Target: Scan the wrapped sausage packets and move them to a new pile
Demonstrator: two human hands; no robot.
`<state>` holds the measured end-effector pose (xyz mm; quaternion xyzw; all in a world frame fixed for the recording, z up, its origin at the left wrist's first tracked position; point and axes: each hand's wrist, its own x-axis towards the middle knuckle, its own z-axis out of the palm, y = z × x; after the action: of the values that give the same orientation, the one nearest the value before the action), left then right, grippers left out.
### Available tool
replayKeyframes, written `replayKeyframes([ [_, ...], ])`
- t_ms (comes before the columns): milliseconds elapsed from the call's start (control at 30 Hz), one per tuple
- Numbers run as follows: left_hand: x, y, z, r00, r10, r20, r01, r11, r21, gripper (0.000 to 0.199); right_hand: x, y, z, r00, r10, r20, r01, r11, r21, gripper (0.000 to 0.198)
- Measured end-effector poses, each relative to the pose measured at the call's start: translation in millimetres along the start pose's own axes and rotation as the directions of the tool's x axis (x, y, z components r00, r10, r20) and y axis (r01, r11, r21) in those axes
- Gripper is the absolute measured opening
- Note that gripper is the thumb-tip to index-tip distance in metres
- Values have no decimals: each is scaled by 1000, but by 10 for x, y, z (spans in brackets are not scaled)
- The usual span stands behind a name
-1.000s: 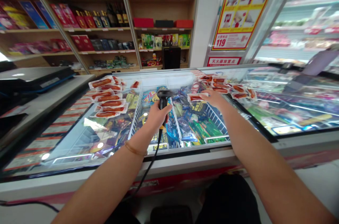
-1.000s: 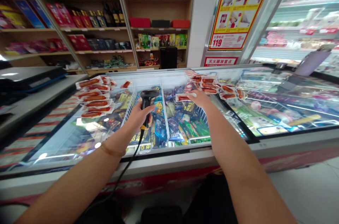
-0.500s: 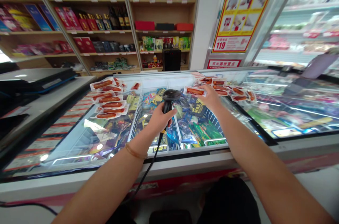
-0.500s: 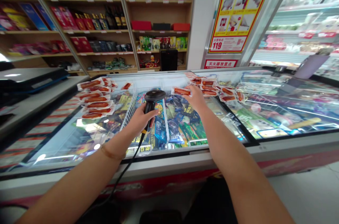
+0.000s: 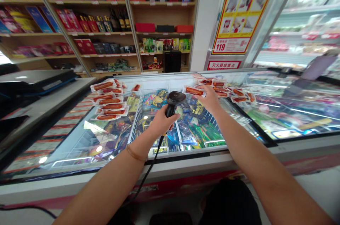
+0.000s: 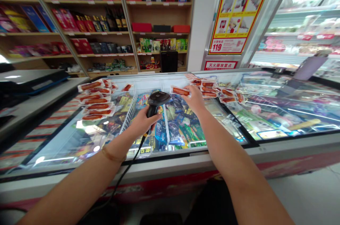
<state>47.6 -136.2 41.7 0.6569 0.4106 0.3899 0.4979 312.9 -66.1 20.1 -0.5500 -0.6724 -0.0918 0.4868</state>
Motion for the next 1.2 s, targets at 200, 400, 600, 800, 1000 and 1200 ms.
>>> replayKeyframes([
  [200,-12,4,5,1000,2,17,-2,1000,-5,26,1,-15,1,1000,-2,0,2,1000,4,26],
  [400,-18,34,32,998,-49,-35,47,997,-58,29,-49,26,69,1000,6,16,-7,1000,26,28],
  [600,42,200,-342,966,-72,-249,16,975,-222,33,-86,-77,295,999,25,25,-26,999,25,26],
  [800,-161,311,-1411,837,-68,-544,-44,981,-191,34,376,-851,774,986,-86,144,64,986,154,29],
  [1000,-587,222,-2346,642,-159,-750,-18,975,-222,27,714,-1983,1727,920,-199,338,83,941,327,33],
  [1200,-868,139,-2641,580,-172,-796,-10,976,-218,23,591,-2608,2344,870,-164,465,17,953,303,36],
])
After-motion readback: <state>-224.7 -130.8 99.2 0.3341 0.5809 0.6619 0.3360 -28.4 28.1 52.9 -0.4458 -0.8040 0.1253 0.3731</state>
